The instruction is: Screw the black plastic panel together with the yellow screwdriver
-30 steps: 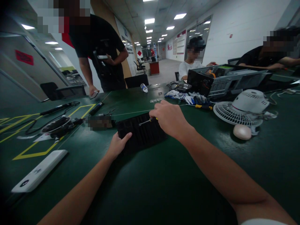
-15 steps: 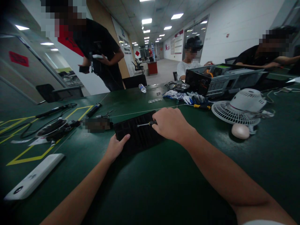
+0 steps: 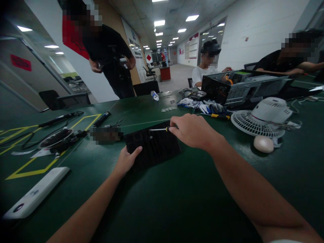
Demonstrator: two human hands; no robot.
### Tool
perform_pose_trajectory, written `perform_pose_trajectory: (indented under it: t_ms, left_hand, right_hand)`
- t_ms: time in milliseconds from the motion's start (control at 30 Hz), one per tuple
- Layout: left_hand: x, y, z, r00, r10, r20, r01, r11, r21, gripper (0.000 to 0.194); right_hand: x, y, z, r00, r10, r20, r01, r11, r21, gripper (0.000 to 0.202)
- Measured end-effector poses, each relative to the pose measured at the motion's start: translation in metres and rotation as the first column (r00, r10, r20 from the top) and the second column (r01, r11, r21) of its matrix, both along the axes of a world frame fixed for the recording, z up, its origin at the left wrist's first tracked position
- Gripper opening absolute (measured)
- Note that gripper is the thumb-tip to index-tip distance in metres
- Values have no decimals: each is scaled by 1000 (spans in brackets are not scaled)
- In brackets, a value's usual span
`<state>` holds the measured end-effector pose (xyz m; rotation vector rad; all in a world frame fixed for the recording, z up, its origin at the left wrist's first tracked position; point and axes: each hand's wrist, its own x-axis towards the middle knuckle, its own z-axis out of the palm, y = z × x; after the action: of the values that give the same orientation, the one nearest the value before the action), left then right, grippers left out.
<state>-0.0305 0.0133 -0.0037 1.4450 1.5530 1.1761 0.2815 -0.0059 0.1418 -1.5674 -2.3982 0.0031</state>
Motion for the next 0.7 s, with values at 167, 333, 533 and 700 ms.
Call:
perform_pose_trajectory:
  t_ms: [167, 333, 533, 700]
  left_hand:
    - [-1, 2, -6, 1000, 0, 6, 0, 1000, 8, 53]
    - [-1, 2, -6, 1000, 8, 7, -8, 1000, 0, 56]
    - [0, 1, -2, 1000, 14, 10, -13, 1000, -10, 54]
    - [2, 1, -2, 1000, 1, 10, -1, 1000, -3, 49]
  right_hand:
    - [1, 1, -2, 999, 38, -31, -39, 999, -32, 29]
    - [2, 1, -1, 993, 90, -78, -85, 994, 69, 22]
    - [2, 1, -1, 997, 20, -74, -8, 987, 159, 24]
    - [0, 3, -2, 998, 23, -60, -13, 985, 173, 25]
